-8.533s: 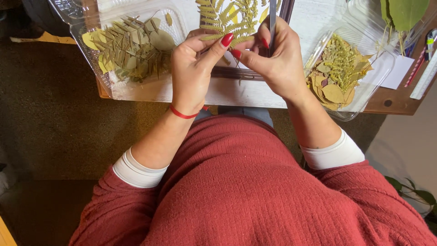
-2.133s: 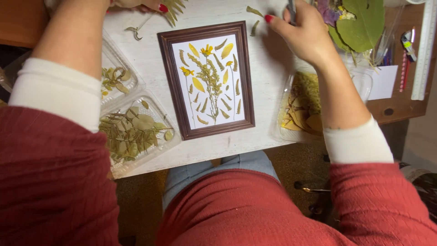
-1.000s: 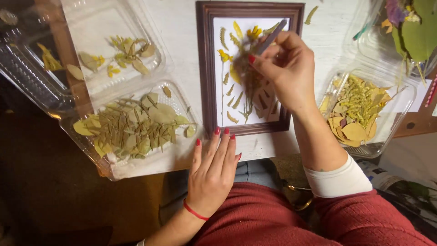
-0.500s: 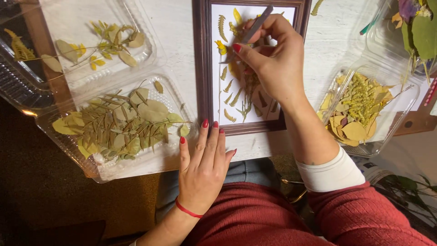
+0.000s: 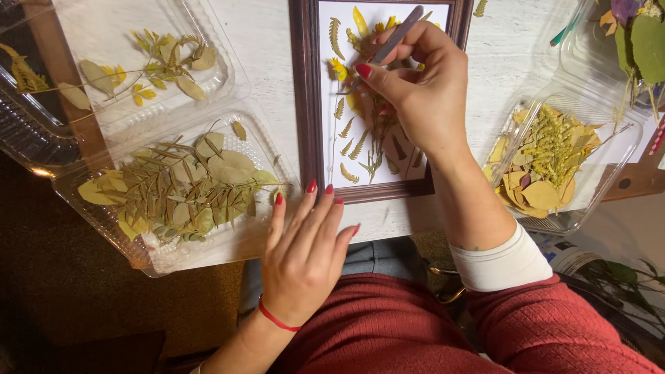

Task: Arrange and place dried leaves and flowers into a picture frame using tweezers.

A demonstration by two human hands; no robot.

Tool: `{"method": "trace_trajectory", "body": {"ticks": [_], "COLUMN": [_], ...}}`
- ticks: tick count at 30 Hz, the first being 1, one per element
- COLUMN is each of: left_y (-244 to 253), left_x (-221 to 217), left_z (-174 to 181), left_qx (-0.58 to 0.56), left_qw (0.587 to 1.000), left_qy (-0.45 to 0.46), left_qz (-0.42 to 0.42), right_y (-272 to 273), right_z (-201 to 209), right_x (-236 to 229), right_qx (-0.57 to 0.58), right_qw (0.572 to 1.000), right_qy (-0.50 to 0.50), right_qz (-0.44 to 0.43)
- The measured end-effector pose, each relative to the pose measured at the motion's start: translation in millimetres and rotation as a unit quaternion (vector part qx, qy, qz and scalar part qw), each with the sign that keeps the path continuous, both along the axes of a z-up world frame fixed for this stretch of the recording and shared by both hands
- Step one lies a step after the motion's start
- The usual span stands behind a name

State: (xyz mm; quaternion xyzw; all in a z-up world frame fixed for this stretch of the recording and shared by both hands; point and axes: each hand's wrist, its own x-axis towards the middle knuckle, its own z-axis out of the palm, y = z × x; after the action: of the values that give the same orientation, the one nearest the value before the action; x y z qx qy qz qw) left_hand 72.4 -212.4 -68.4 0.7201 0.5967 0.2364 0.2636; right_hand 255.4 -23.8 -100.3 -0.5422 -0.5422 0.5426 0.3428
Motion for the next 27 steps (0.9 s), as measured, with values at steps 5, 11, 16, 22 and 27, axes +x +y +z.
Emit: {"method": "trace_trajectory", "body": {"ticks": [5,11,16,22,27], "left_y": [25,43,43,46,48], "left_x": [-13,-7,-1,3,-2], "left_z": [5,19,18,19,22], "left_qx": [0.004,-0.115,-0.102,-0.112,-0.133], "left_qw": [0.992,0.958,0.961,0.951,0.944], "left_qy": [-0.085,-0.214,-0.214,-0.246,-0.245], "left_qz": [0.090,0.152,0.142,0.152,0.179], "right_y": [3,-4,-7,-9,7], "right_z": [25,50,69,76,68], "right_x": [1,9,0,1,51], "right_qx": [-0.045,-0.018,-0.020,-0.031,-0.028], "right_qw": [0.998,0.997,0.995,0.989,0.992], "right_qy": [0.013,0.070,0.077,0.123,0.120], "right_qz": [-0.030,-0.038,-0.065,-0.070,-0.038]}}
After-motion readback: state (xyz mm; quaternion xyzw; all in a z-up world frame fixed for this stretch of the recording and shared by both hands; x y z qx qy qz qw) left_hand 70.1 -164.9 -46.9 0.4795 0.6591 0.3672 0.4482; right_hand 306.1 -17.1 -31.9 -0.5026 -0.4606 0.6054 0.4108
